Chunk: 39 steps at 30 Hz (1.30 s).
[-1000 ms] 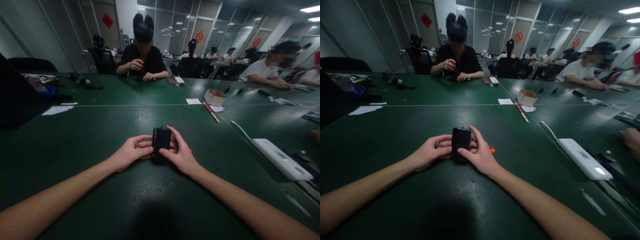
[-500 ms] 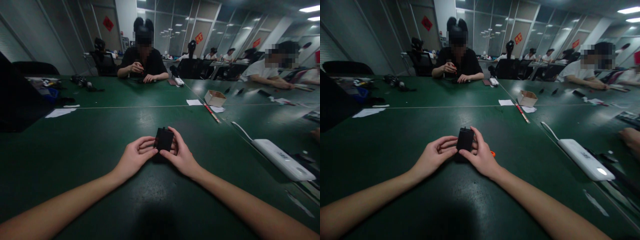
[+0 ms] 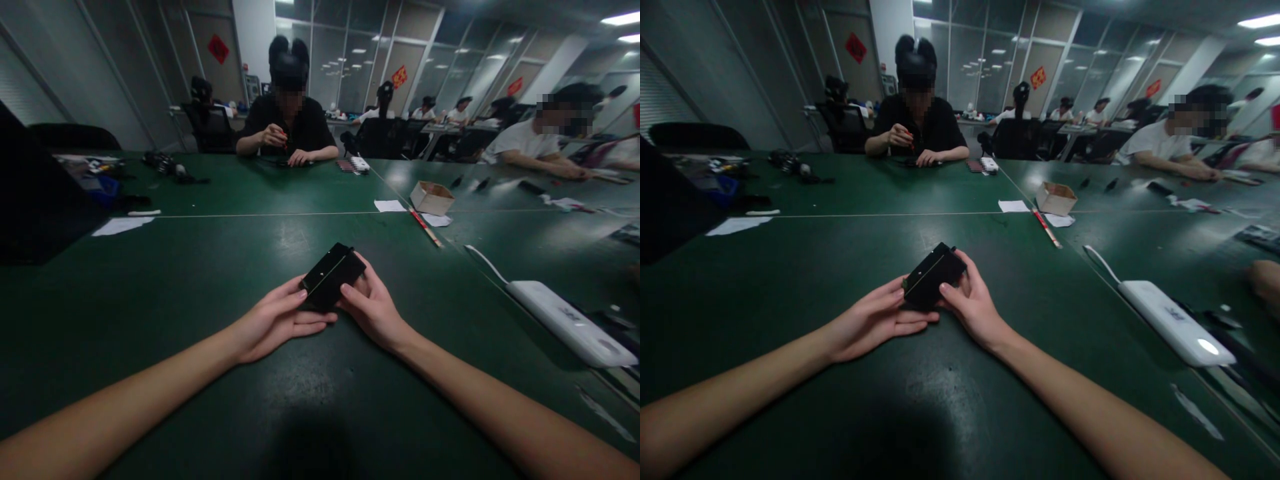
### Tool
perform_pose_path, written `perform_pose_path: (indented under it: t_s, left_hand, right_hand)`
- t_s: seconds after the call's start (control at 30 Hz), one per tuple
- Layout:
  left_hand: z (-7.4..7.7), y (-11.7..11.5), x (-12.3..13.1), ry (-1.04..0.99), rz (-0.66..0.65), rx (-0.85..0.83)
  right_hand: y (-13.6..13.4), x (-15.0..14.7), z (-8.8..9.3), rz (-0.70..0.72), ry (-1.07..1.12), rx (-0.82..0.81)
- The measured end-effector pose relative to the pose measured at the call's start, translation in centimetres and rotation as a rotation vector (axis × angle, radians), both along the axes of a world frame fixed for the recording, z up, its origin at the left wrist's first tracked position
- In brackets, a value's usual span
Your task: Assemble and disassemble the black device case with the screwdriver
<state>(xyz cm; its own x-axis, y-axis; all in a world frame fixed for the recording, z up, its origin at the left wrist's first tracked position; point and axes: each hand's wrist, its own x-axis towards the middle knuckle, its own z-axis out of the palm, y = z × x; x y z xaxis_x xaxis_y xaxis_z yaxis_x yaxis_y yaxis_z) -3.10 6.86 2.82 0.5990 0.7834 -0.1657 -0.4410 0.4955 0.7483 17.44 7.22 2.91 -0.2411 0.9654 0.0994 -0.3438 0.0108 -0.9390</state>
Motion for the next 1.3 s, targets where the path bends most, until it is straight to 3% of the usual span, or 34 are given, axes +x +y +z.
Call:
perform_pose_path:
  t_s: [0.13, 0.27, 0.47, 0.87, 1.07, 1.3]
  left_hand:
    - [0.0, 0.2, -0.2, -0.010, 0.065, 0.008]
    - [0.1, -0.1, -0.1, 0.027, 0.122, 0.110]
    - [0.0, -0.3, 0.3, 0.195, 0.350, 0.263]
    - [-1.1, -0.1, 0.0, 0.181, 0.267, 0.284]
    - [-1.4, -0.1, -0.3, 0.324, 0.299, 0.461]
    - [-0.4, -0.2, 0.2, 0.417, 0.313, 0.462]
  right_hand:
    - [0.2, 0.0, -0.4, -0.007, -0.040, 0.078]
    - [0.2, 0.2, -0.6, 0.023, -0.048, 0.024]
    - [0.2, 0.3, -0.4, 0.100, -0.045, -0.051]
    - [-0.1, 0.5, -0.4, 0.119, -0.047, 0.013]
    - [0.2, 0.4, -0.8, 0.080, -0.094, -0.004]
    - [0.0, 0.4, -0.6, 0.060, -0.160, -0.012]
